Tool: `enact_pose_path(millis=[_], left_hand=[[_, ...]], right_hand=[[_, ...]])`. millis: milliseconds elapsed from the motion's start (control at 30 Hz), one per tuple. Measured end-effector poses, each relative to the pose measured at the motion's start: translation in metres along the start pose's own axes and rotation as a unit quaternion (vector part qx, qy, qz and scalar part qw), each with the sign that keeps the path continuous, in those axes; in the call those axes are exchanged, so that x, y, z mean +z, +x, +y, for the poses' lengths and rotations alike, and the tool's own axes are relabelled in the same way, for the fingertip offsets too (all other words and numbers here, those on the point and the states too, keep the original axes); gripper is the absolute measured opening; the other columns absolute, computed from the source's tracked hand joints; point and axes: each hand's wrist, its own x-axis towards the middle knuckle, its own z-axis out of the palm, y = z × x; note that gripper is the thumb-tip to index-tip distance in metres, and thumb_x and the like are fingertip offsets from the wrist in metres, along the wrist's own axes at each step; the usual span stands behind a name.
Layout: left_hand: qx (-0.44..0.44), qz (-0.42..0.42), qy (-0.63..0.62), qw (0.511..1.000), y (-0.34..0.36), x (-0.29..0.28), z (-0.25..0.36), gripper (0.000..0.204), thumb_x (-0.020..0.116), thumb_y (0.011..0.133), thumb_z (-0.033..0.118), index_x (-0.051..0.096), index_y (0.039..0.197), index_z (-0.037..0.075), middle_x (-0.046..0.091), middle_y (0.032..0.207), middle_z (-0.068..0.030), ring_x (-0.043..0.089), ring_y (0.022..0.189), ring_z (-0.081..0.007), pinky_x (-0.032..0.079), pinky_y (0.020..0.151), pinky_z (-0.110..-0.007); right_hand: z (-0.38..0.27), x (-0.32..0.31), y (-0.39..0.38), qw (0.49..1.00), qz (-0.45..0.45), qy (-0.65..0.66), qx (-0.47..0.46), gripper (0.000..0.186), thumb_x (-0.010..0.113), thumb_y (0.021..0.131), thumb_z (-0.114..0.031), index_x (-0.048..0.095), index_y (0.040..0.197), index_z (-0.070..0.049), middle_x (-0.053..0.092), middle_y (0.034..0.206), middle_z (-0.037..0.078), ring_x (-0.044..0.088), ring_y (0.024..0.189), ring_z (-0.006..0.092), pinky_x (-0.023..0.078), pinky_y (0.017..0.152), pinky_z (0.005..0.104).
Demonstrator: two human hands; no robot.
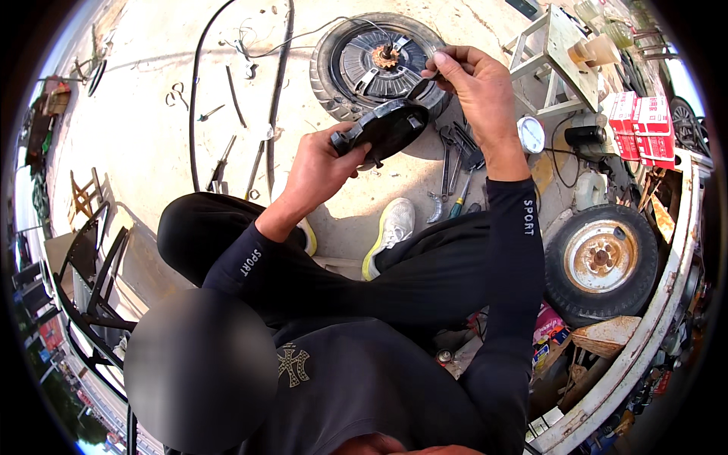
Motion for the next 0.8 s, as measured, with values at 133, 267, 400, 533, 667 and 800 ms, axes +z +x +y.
enact_pose_path(millis=[133, 267, 400, 533, 667, 800], left_hand=[[-0.06, -0.023, -0.154, 0.986, -0.002, -0.02, 0.019, 0.021, 0.068, 0.097, 0.015, 0.066, 0.109, -0.002, 0.072, 0.081, -0.0078, 0.066, 0.062, -0.0129, 0.05, 0.056, -0.025], [-0.051, -0.037, -0.288, 0.955, 0.0, -0.018, 0.022, 0.023, 0.067, 0.099, 0.023, 0.068, 0.105, 0.001, 0.074, 0.08, -0.0089, 0.068, 0.059, -0.0113, 0.043, 0.049, -0.021], [-0.097, -0.024, -0.329, 0.939, -0.008, -0.021, 0.023, 0.027, 0.065, 0.099, 0.024, 0.067, 0.104, -0.003, 0.073, 0.078, -0.0116, 0.068, 0.058, -0.0135, 0.045, 0.047, -0.021], [-0.128, -0.039, -0.406, 0.904, -0.005, -0.022, 0.018, 0.027, 0.067, 0.097, 0.021, 0.066, 0.104, -0.005, 0.073, 0.078, -0.0141, 0.068, 0.054, -0.0163, 0.047, 0.043, -0.022], [-0.209, -0.134, -0.432, 0.867, -0.016, -0.012, 0.014, 0.028, 0.069, 0.096, 0.018, 0.064, 0.105, -0.008, 0.072, 0.078, -0.0169, 0.066, 0.047, -0.0197, 0.05, 0.039, -0.026], [-0.227, -0.238, -0.468, 0.82, -0.029, -0.005, 0.004, 0.037, 0.063, 0.101, 0.025, 0.064, 0.106, -0.011, 0.072, 0.078, -0.0193, 0.064, 0.044, -0.0242, 0.049, 0.037, -0.029]], right_hand=[[0.007, -0.014, -0.004, 0.979, -0.053, 0.136, 0.14, 0.025, 0.067, 0.101, -0.022, 0.068, 0.11, 0.001, 0.07, 0.099, 0.006, 0.067, 0.084, 0.0112, 0.057, 0.077, 0.0248], [-0.006, 0.004, -0.021, 0.953, -0.098, 0.241, 0.155, 0.03, 0.061, 0.104, -0.028, 0.067, 0.116, -0.001, 0.069, 0.1, 0.004, 0.066, 0.087, 0.0119, 0.056, 0.081, 0.0277], [-0.023, 0.012, -0.038, 0.957, -0.086, 0.219, 0.169, 0.034, 0.059, 0.104, -0.034, 0.066, 0.118, -0.004, 0.069, 0.101, 0.002, 0.066, 0.09, 0.0111, 0.055, 0.082, 0.0281], [-0.013, 0.012, -0.038, 0.984, -0.052, 0.149, 0.085, 0.037, 0.061, 0.103, -0.04, 0.066, 0.115, -0.006, 0.067, 0.092, 0.0, 0.065, 0.084, 0.0102, 0.052, 0.071, 0.0251], [-0.021, 0.009, -0.026, 0.986, 0.03, 0.155, 0.048, 0.04, 0.053, 0.105, -0.042, 0.067, 0.111, -0.005, 0.072, 0.102, 0.004, 0.066, 0.086, 0.0114, 0.048, 0.07, 0.0235], [-0.016, 0.009, -0.014, 0.949, -0.162, 0.253, 0.099, 0.04, 0.053, 0.106, -0.037, 0.067, 0.12, -0.003, 0.072, 0.106, 0.009, 0.068, 0.09, 0.0141, 0.053, 0.078, 0.0253]])
